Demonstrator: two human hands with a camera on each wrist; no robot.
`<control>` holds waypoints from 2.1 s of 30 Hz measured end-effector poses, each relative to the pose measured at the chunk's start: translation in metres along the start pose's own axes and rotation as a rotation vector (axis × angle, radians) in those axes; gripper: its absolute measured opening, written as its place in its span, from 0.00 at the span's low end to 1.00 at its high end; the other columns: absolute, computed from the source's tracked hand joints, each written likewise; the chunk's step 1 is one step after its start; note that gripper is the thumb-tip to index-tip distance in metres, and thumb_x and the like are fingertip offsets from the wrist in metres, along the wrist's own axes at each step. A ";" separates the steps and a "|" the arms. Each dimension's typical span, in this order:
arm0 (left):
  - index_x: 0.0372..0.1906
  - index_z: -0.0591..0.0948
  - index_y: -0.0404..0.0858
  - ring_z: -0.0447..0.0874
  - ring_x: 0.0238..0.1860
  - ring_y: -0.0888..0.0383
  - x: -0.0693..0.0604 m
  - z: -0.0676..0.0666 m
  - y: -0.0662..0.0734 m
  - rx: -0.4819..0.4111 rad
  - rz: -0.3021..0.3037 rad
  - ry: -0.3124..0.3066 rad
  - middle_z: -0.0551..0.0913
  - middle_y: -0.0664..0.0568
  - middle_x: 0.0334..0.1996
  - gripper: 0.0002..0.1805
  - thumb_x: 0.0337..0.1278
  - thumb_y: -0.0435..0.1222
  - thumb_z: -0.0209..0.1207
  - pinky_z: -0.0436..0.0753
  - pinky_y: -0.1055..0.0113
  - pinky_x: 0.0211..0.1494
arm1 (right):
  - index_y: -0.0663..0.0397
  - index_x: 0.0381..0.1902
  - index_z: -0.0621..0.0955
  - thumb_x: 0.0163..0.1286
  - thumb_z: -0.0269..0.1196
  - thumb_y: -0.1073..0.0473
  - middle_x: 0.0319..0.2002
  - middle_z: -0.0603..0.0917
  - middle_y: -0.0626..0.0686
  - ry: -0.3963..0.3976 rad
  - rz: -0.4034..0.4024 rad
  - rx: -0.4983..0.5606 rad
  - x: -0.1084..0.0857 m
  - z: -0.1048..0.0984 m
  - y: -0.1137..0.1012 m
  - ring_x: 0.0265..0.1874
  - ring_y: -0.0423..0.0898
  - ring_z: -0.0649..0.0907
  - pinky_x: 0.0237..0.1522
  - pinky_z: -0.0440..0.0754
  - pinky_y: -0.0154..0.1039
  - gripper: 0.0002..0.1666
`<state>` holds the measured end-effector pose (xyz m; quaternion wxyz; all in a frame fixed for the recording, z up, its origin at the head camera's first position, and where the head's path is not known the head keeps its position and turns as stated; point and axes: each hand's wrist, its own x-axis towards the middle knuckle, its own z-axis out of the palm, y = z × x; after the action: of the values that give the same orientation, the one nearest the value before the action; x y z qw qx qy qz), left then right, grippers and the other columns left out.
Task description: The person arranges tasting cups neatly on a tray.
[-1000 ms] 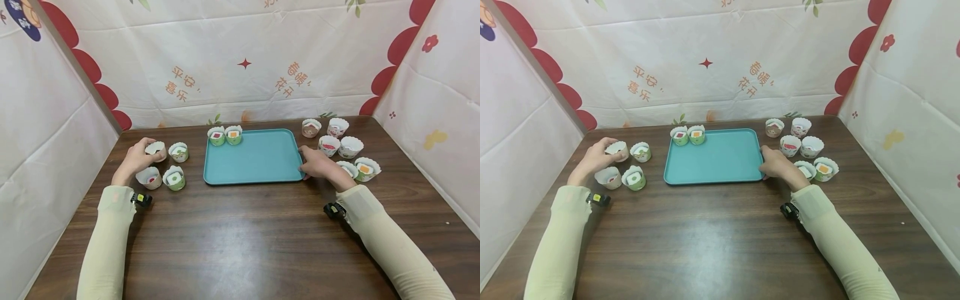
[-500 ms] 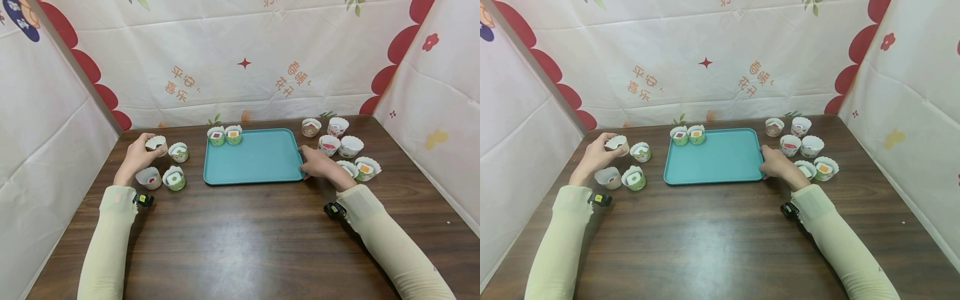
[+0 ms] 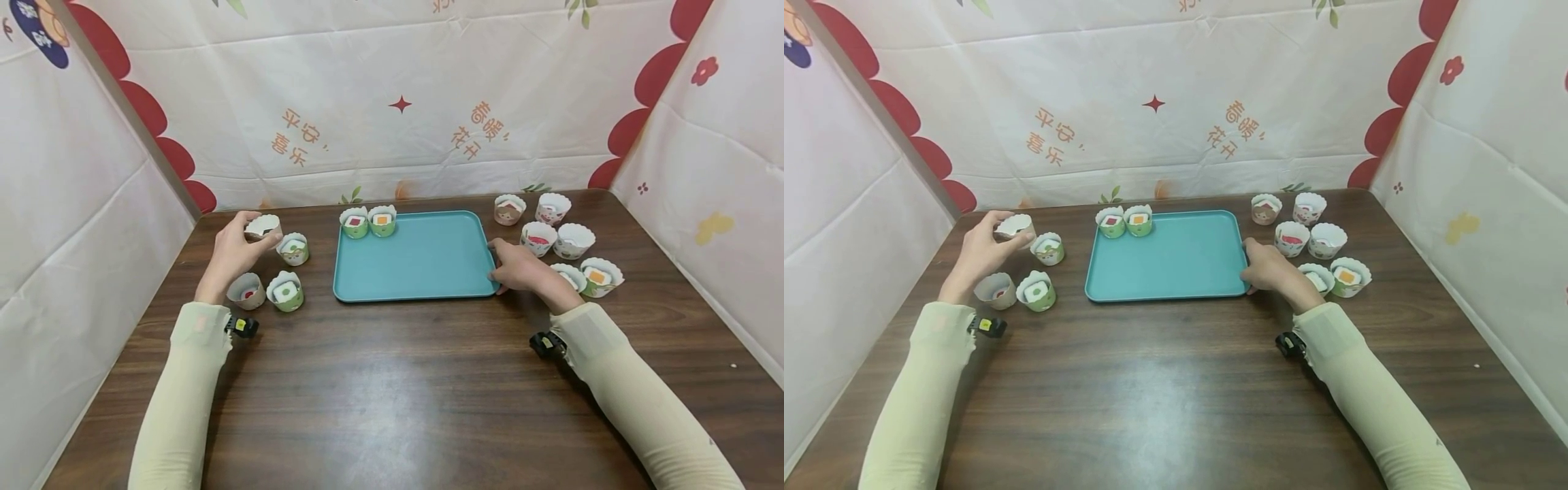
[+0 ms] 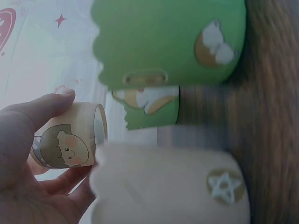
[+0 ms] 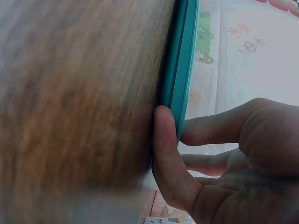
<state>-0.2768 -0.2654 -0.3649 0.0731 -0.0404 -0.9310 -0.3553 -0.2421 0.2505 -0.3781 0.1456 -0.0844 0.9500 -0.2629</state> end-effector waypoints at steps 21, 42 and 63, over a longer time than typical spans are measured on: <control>0.74 0.68 0.36 0.84 0.57 0.43 0.001 0.025 0.021 0.010 0.093 0.009 0.75 0.37 0.68 0.42 0.64 0.55 0.66 0.84 0.46 0.59 | 0.74 0.76 0.57 0.71 0.60 0.68 0.37 0.76 0.64 0.001 0.015 -0.003 0.001 0.002 0.002 0.25 0.49 0.85 0.28 0.90 0.40 0.41; 0.74 0.69 0.42 0.82 0.45 0.50 0.000 0.036 0.046 -0.070 0.112 -0.045 0.75 0.43 0.67 0.40 0.64 0.54 0.67 0.81 0.63 0.44 | 0.73 0.77 0.57 0.71 0.59 0.68 0.37 0.76 0.65 -0.006 0.013 -0.005 0.003 0.003 0.004 0.24 0.48 0.85 0.29 0.90 0.40 0.41; 0.73 0.71 0.38 0.75 0.69 0.42 0.010 0.063 0.073 -0.027 0.175 -0.089 0.73 0.40 0.72 0.39 0.63 0.52 0.68 0.78 0.42 0.69 | 0.74 0.76 0.57 0.71 0.59 0.68 0.40 0.75 0.66 -0.002 0.023 -0.009 0.004 0.003 0.002 0.27 0.48 0.85 0.29 0.91 0.38 0.40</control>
<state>-0.2839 -0.1683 -0.3620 0.0622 -0.1384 -0.9214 -0.3578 -0.2451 0.2492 -0.3829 0.1490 -0.0741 0.9520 -0.2568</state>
